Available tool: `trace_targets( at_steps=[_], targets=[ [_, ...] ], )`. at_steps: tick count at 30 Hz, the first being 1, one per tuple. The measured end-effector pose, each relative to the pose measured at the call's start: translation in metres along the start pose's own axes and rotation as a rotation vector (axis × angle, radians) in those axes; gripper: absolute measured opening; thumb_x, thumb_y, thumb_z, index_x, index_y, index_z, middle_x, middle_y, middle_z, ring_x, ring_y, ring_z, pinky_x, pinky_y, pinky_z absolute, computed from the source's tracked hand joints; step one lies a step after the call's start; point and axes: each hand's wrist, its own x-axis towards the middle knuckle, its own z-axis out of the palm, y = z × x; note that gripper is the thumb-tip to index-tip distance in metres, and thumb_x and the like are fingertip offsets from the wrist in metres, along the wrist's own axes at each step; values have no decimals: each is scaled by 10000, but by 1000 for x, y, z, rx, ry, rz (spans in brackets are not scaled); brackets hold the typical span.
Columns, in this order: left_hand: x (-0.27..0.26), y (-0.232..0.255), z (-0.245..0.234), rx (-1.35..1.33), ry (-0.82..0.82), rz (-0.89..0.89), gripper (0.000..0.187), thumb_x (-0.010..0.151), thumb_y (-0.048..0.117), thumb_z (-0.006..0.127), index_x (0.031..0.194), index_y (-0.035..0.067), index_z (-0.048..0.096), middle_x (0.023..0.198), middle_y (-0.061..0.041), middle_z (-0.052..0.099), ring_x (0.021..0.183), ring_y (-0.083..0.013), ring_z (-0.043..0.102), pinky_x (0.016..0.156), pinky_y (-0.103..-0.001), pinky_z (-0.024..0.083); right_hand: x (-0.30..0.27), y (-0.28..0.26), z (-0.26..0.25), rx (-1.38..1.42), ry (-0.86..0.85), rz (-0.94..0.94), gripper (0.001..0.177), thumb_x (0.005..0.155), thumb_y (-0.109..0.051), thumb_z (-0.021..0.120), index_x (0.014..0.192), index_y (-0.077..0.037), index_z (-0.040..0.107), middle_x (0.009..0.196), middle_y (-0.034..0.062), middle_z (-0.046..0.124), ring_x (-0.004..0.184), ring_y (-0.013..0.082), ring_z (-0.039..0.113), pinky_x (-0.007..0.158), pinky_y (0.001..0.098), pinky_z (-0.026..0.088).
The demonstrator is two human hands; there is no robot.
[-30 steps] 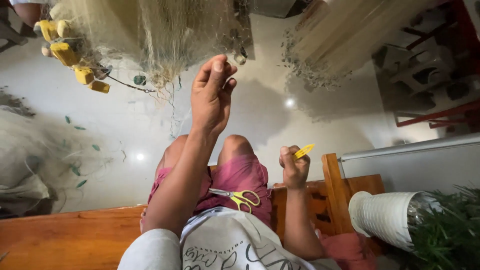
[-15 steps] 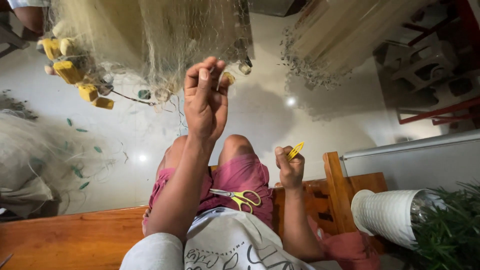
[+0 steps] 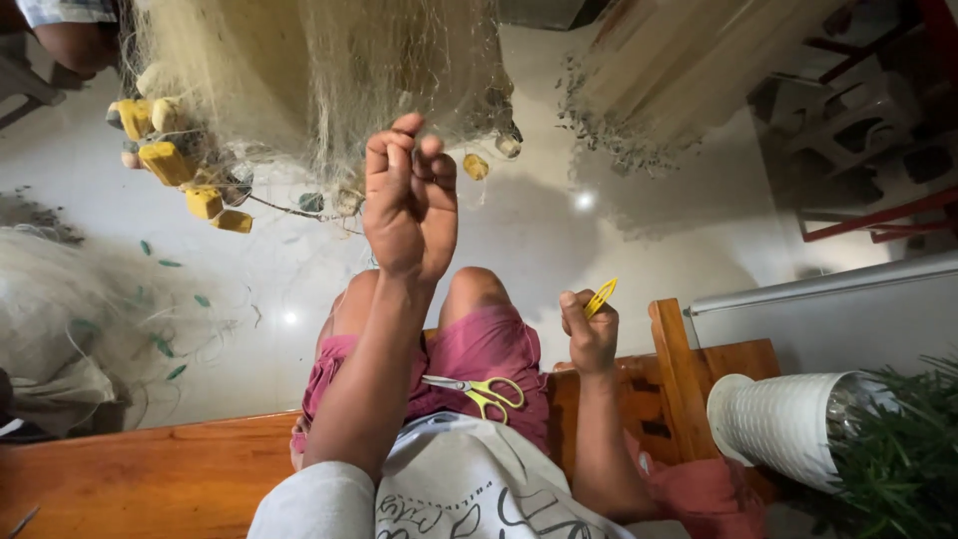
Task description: Using a netting needle to repair or weave the mesh of a fishing net.
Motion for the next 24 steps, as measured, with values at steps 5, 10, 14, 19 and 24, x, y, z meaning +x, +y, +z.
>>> trace_targets(
  at_steps=[5, 10, 14, 19, 24],
  targets=[
    [-2, 10, 23, -73, -115, -10, 92, 1032, 153, 482, 994, 79, 443, 1113, -88, 507, 808, -108, 616, 788, -246, 489, -7, -10, 3, 15, -30, -32, 372, 995, -114, 607, 636, -101, 513, 485, -20, 363, 477, 52, 310, 497, 206, 361],
    [2, 17, 6, 136, -157, 38, 126, 998, 77, 561, 982, 85, 436, 1112, -95, 488, 799, -98, 562, 770, -236, 454, -15, -8, -7, -66, -60, -73, 360, 968, -119, 633, 619, -81, 549, 460, -6, 392, 465, 67, 340, 501, 224, 378],
    [5, 24, 13, 270, -160, 45, 132, 1007, 47, 574, 979, 83, 451, 1087, -99, 514, 778, -109, 522, 748, -250, 430, -20, -15, -16, -60, -57, -92, 325, 944, -100, 659, 635, -54, 571, 474, 5, 399, 487, 73, 355, 523, 234, 397],
    [-4, 20, 24, 195, -89, -37, 113, 1031, 46, 569, 1021, 117, 481, 1306, -100, 531, 1200, -273, 591, 963, -318, 501, -22, -36, -19, -58, -73, -55, 365, 958, -175, 622, 631, -107, 475, 521, -21, 368, 518, 84, 332, 526, 259, 334],
    [-4, 12, 41, 29, -6, -150, 124, 1023, 92, 574, 953, 135, 482, 1380, -133, 538, 1309, -450, 553, 1027, -427, 526, -24, -54, -18, -116, -99, -7, 434, 965, -278, 593, 613, -142, 379, 586, -37, 343, 565, 106, 322, 559, 306, 281]
  ],
)
